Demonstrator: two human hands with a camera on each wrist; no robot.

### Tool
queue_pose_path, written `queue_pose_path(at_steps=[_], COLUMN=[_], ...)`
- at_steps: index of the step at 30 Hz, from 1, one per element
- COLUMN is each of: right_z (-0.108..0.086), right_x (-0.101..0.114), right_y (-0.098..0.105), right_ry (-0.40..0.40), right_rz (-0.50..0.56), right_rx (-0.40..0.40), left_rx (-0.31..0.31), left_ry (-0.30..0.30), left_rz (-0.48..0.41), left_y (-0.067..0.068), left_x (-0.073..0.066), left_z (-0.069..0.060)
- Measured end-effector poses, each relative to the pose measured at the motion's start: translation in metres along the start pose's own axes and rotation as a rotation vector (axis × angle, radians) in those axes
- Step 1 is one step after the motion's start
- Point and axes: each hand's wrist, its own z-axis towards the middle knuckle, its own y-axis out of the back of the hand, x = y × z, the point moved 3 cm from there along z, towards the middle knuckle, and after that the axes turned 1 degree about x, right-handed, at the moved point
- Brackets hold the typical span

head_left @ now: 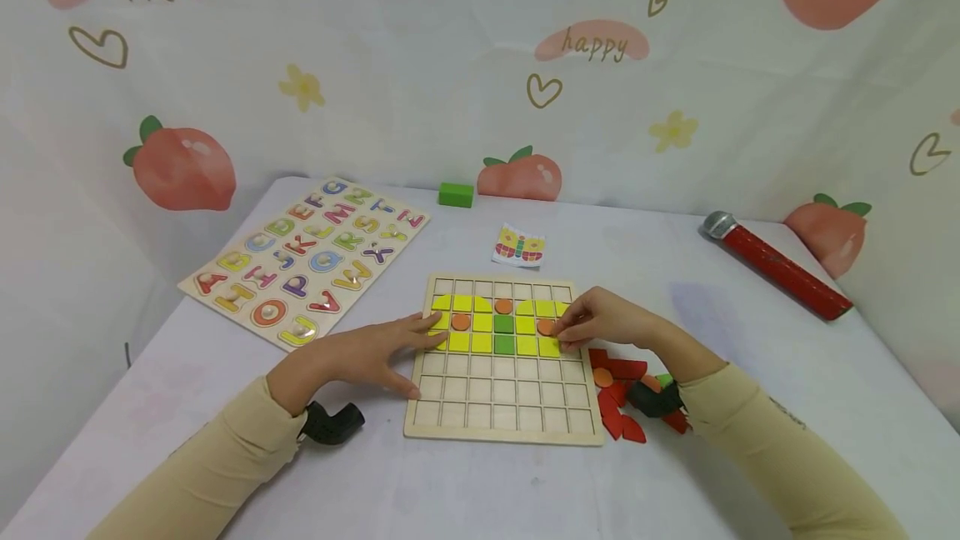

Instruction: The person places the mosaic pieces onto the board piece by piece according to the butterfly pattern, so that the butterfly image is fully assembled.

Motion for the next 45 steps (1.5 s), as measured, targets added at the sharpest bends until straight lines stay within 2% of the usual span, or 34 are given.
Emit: queue_pose_path(at_steps=[3,7,16,20,26,34,45], right_z=[-0.007,-0.020,-0.051,-0.060,-0.069,-0.067,-0.063], right_x=[-0.006,-0.017,-0.055,-0.076,-0.098,-0.105,-0.087], right_y=[0.006,0.018,0.047,0.057,0.065,0.064,0.056], right_ry=[-0.020,-0.049,-0.112,-0.097,-0.076,-0.153,-0.153], right_rz=[-0.016,0.025,0.025,0.042,0.042,-0.010,-0.091], right_rx=[-0.039,-0.077,-0.172,-0.183,-0.141,-0.160,-0.158], left_rx=[-0.001,-0.002,0.000,-0.001,0.000,-0.004,-0.003], left_ry=[0.004,-0.012,-0.020,-0.020,-0.022,-0.019,-0.018], left_rz=[0.011,0.021,0.031,0.025,0.028,0.035,0.025], left_y=[0.000,0.001,0.001,0.001,0.000,0.001,0.001], left_x=[0.000,0.000,-0.001,0.000,0.001,0.000,-0.001], left_z=[0.000,0.000,0.000,0.000,0.000,0.000,0.000])
